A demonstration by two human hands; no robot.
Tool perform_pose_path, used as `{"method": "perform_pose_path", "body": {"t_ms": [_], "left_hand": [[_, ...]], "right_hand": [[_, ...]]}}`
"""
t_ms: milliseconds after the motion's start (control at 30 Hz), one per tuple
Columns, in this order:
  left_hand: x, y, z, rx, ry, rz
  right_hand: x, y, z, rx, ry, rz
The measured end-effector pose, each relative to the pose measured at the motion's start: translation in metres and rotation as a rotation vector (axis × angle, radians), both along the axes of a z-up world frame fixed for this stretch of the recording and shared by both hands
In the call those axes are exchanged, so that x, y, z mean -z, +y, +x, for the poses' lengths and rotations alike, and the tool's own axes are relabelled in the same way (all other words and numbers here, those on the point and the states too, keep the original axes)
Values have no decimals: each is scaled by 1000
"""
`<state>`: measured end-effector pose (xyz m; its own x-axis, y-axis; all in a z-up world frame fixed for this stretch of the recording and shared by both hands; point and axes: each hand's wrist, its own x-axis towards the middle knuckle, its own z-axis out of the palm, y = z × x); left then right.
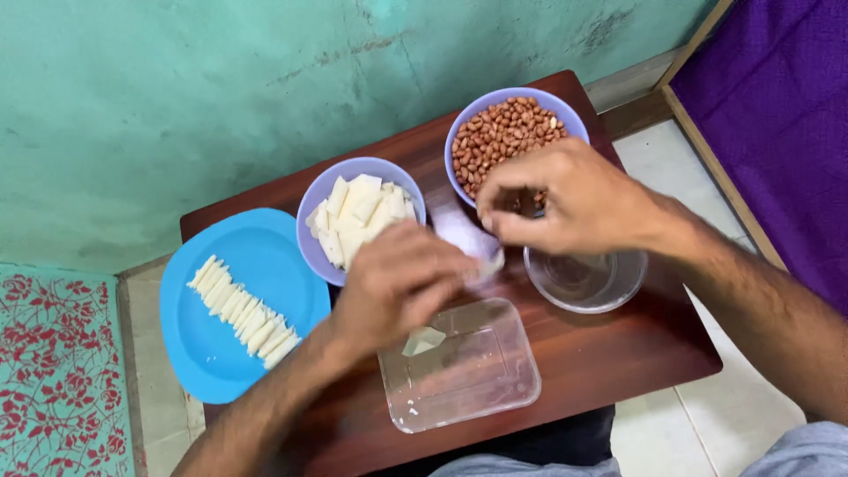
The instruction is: The person sits at a table and wraps individual peanuts in thin white sheets by hand. They place the wrapped items into a clear plastic container and arrange them in a row on a blue plate.
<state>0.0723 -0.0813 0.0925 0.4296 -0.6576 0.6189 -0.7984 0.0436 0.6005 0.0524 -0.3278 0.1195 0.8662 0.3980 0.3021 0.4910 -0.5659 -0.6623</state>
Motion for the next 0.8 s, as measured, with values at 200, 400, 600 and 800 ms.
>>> {"method": "perform_pose_path", "body": {"t_ms": [200, 400, 600, 800], "left_hand": [[34, 34, -70, -91, -477, 266], [80, 51, -105, -162, -523, 288], [85, 52, -108, -148, -412, 266], [84, 51, -106, -156, -364, 323]], "right_hand": [[11, 26, -44, -170, 83, -150], [48, 51, -82, -191, 419, -545], [97, 58, -111, -242, 212, -648], [111, 70, -127, -145, -67, -685]]}}
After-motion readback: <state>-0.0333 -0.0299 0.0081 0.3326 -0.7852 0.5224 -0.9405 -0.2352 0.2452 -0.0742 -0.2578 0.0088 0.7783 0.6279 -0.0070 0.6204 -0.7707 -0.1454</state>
